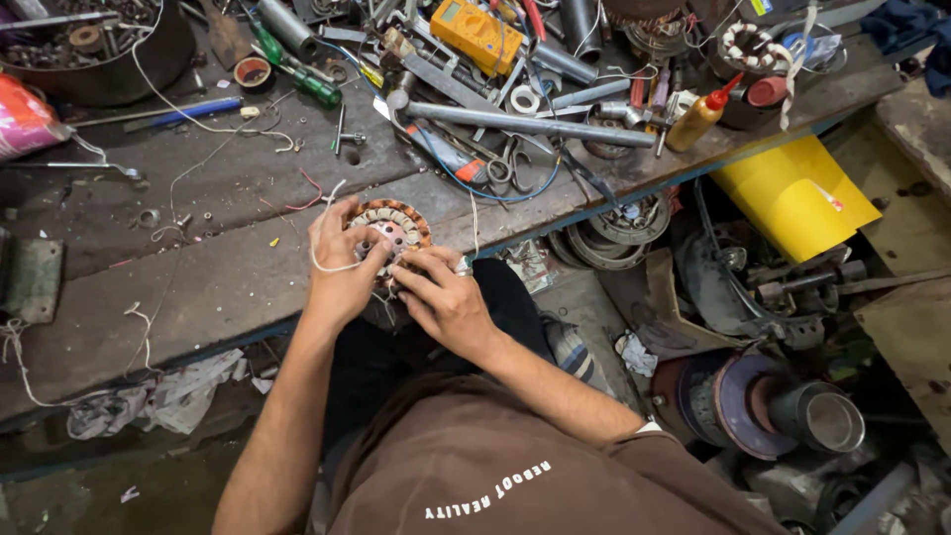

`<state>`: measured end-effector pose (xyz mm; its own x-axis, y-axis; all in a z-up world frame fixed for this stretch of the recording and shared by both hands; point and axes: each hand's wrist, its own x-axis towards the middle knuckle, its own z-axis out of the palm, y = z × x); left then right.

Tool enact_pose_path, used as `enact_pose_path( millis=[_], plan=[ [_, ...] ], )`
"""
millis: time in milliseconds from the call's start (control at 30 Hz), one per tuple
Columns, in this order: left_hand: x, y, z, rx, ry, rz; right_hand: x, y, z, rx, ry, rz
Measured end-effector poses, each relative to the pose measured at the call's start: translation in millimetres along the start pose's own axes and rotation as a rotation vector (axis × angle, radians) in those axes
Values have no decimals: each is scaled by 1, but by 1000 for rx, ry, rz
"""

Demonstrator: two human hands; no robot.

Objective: The person sits on the floor and works on a motor stator, threading and tying white strings around the copper windings to secure them. The person repeatedly pulls, adjusts, and knots the strings by hand.

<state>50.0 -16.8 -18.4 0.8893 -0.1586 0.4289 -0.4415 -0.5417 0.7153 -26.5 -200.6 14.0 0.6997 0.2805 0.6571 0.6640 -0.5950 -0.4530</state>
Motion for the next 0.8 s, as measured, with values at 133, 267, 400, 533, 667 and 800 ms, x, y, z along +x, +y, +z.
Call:
enact_pose_path(
  millis=[133, 267, 400, 533, 667, 800],
  plan=[
    [1, 1, 3, 30, 26, -4, 7, 10, -6, 89, -14, 50],
    [-2, 10, 0, 25, 23, 9, 32, 24, -10, 71, 21, 45],
    [-2, 24, -4, 82, 99, 131, 58, 30, -8, 234, -142, 153],
    [-2, 34, -12, 105, 147, 219, 66, 29, -2, 248, -140, 135],
    [-4, 47, -19, -107, 154, 174, 61, 29, -8, 374, -22, 37],
    [-2, 60, -18, -138, 209, 163, 55, 29, -12, 454, 50, 78]
  ],
)
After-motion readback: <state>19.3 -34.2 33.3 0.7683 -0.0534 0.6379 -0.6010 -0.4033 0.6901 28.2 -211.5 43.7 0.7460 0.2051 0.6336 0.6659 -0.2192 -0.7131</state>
